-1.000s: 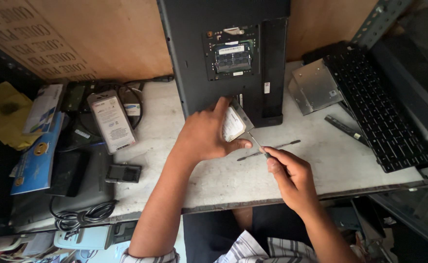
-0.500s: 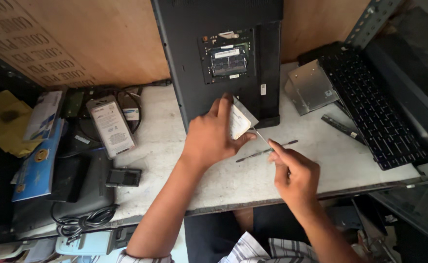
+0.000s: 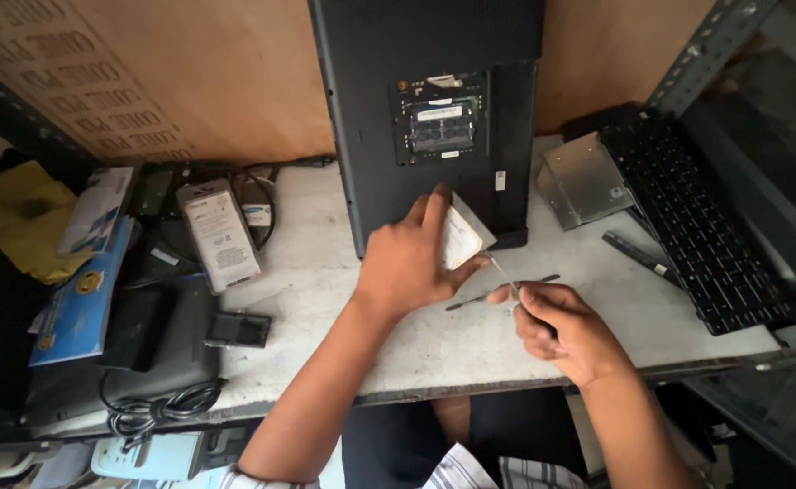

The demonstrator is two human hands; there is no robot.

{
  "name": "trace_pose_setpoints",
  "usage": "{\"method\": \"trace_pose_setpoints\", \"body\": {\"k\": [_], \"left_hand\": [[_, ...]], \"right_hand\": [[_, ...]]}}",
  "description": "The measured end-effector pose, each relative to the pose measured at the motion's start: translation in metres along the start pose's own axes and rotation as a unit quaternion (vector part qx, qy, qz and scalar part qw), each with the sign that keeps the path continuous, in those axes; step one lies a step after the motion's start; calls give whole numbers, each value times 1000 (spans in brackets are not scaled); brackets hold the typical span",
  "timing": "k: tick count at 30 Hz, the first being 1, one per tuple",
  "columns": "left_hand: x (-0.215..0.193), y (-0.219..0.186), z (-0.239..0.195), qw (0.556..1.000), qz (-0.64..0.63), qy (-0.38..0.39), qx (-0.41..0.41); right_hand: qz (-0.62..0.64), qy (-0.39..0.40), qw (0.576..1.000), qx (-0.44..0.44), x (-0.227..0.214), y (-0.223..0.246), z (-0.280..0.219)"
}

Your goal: The person removes a hard drive from the bottom of a laptop using a screwdriver, then unpacks a new hard drive from its box. The person handles the old drive and the new drive but does not complete the installation within the clip.

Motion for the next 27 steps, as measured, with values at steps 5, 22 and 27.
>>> {"method": "trace_pose_setpoints", "body": {"k": [5,22,27], "left_hand": [[1,3,4,1000,15,11,-13],[7,7,-1,999,-36,-10,-38],[7,6,-1,999,-36,-16,-35]], "right_hand": [[-549,-255,734,-308,18,48,-24],[-365,-273,826,-331,2,34,-26],[-270,-256,921,-118,-18,16,-10]]}}
Point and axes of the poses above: each hand's wrist, its own z-axis towards the middle knuckle, its own x-axis out of the palm, y = z × x, the point moved 8 cm from there along z, towards the middle knuckle, and after that the axes turned 9 degrees about -z, right-handed, at the moved point
